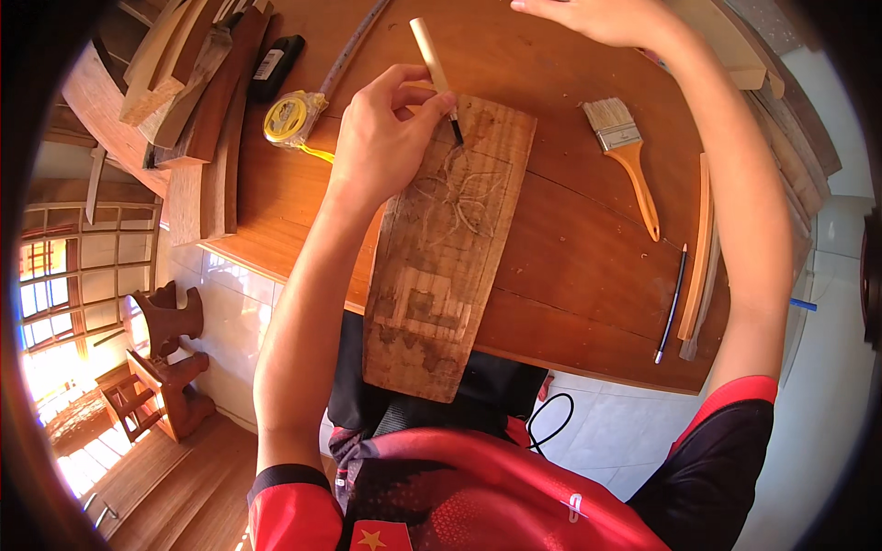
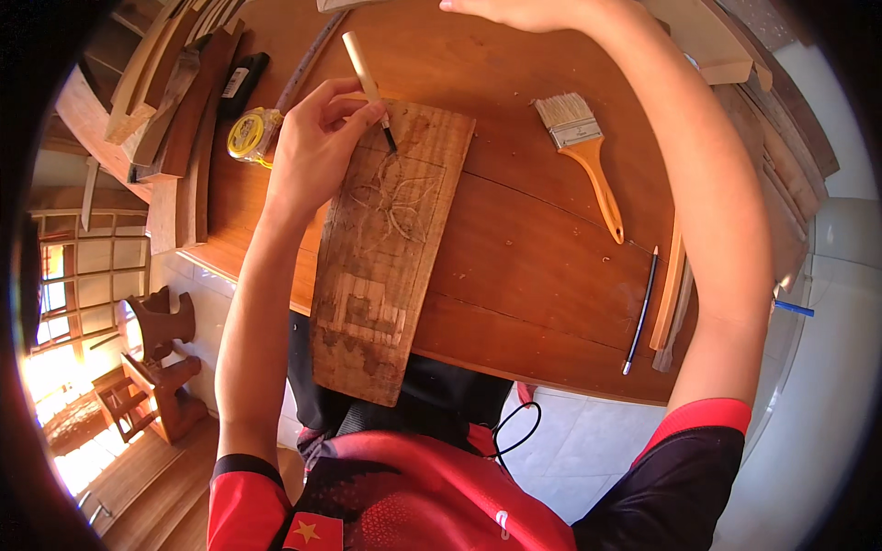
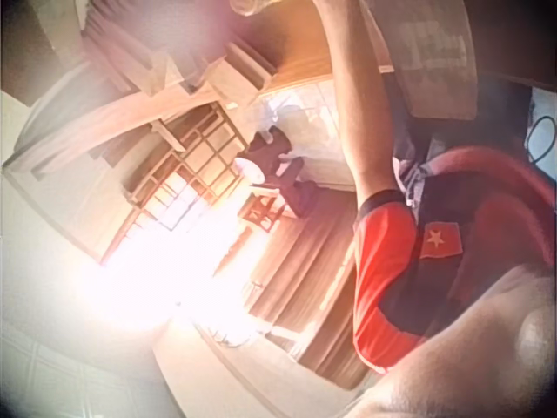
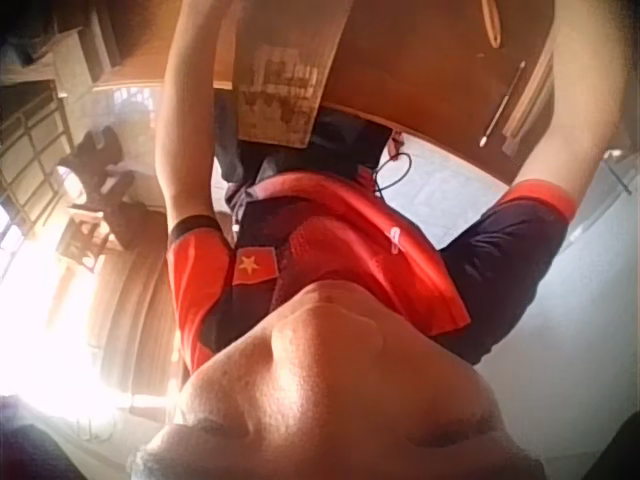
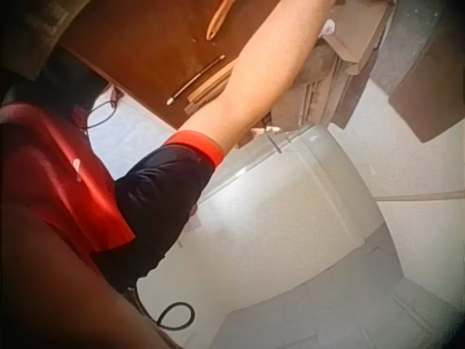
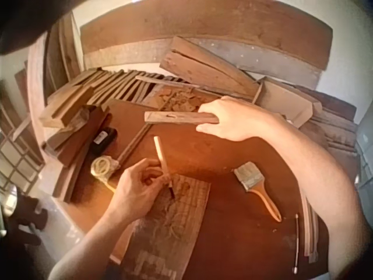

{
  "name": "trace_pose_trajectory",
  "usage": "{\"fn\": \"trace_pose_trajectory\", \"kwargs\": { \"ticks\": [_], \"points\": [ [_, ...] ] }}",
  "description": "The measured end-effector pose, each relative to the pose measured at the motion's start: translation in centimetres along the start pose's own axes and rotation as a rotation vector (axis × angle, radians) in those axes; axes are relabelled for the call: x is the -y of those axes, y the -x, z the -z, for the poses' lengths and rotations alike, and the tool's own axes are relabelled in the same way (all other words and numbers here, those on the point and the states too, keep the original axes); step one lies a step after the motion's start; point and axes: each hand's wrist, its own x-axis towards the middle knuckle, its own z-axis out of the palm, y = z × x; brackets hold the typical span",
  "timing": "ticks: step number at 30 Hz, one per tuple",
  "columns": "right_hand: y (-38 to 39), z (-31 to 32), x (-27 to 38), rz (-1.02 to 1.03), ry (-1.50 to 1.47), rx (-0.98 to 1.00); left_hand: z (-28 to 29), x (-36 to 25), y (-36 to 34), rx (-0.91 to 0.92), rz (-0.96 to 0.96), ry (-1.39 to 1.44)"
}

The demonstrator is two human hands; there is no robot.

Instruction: The person carves a floral design into a rectangular wooden board using a chisel and a wooden mallet. They repeatedly strike the chisel to deepen the grooves of the pattern while holding the board steady on a workbench.

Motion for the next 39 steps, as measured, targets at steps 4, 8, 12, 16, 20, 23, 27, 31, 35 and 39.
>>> {"fn": "trace_pose_trajectory", "kwargs": {
  "ticks": [4,8,12,16,20,23,27,31,35,39],
  "points": [
    [0.2,0.6,0.9,-0.036,-0.027,0.043,0.3,-0.2,-0.2,0.035,0.01,-0.009],
    [0.6,0.8,0.2,-0.013,0.008,0.033,0.3,0.3,-0.8,0.068,-0.058,-0.011],
    [0.4,0.8,-0.4,-0.022,-0.022,0.054,0.5,0.3,-0.9,0.106,-0.04,0.017],
    [0.3,0.6,0.4,-0.011,-0.017,0.097,0.8,0.6,-0.6,0.143,-0.01,0.031],
    [0.1,0.7,0.5,0.023,-0.006,0.112,0.7,0.7,-0.6,0.118,-0.023,0.057],
    [0.0,0.8,0.5,0.033,-0.023,0.11,0.5,1.0,-0.7,0.099,-0.028,0.054],
    [-0.1,1.4,0.3,0.076,0.035,0.128,0.3,0.7,-0.8,0.104,-0.025,0.029],
    [-0.1,1.4,0.5,0.05,0.083,0.127,0.4,0.7,-0.7,0.126,-0.052,0.002],
    [0.1,1.6,2.1,-0.026,0.077,0.156,0.4,0.0,-0.2,0.105,-0.014,0.028],
    [-0.7,1.3,2.7,-0.035,0.042,0.18,0.7,0.4,0.0,0.087,-0.008,-0.022]
  ]
}}
